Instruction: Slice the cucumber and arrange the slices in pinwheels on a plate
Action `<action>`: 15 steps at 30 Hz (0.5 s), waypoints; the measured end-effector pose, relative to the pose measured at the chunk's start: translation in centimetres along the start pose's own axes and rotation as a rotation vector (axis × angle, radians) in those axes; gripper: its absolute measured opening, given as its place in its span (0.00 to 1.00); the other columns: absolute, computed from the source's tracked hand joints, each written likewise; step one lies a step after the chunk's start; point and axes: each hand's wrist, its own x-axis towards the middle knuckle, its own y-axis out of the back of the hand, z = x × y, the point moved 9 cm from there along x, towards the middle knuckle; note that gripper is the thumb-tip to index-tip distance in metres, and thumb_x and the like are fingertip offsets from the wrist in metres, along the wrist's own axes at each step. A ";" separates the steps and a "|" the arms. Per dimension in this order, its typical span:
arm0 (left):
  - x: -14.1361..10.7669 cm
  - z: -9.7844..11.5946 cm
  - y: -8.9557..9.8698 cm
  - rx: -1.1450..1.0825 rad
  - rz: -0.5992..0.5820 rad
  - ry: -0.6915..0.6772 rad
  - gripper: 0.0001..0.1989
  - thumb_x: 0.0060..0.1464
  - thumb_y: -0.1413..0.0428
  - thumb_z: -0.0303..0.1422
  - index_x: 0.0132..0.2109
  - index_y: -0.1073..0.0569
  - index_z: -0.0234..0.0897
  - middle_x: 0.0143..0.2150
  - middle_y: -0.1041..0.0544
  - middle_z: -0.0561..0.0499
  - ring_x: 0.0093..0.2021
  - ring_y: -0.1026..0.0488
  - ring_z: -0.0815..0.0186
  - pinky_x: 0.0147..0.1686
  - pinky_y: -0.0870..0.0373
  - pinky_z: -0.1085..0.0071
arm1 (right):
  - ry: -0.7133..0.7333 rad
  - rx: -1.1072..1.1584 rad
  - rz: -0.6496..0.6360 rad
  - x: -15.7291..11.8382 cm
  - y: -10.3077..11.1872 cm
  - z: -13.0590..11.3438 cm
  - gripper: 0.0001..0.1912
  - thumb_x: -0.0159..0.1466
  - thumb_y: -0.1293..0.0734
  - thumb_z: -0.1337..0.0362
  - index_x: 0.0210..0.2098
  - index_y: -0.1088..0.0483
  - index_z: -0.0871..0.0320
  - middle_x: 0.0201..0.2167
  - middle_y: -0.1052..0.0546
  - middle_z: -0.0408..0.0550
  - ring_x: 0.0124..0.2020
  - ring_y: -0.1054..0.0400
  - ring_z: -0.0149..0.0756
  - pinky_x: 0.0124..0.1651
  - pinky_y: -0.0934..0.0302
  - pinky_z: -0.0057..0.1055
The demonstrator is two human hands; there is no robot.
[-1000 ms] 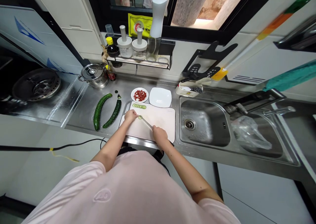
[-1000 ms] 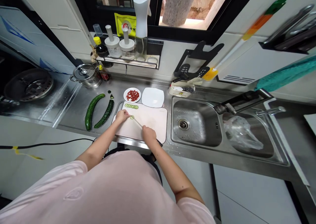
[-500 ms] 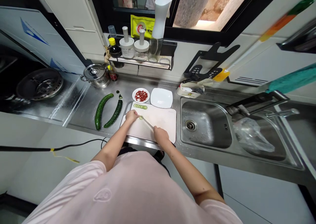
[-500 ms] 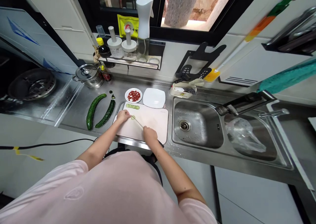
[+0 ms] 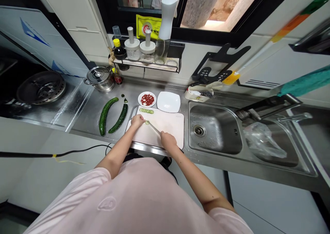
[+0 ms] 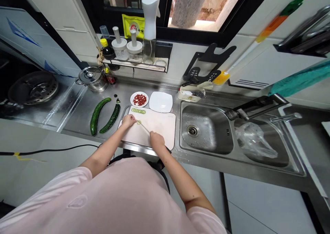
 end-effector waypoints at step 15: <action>0.0 0.1 0.0 0.009 -0.002 -0.003 0.11 0.43 0.37 0.41 0.31 0.27 0.41 0.36 0.23 0.51 0.36 0.28 0.66 0.33 0.37 0.73 | -0.003 0.008 0.006 -0.3 -0.4 0.2 0.14 0.62 0.45 0.77 0.43 0.35 0.61 0.36 0.25 0.54 0.39 0.28 0.41 0.37 0.39 0.30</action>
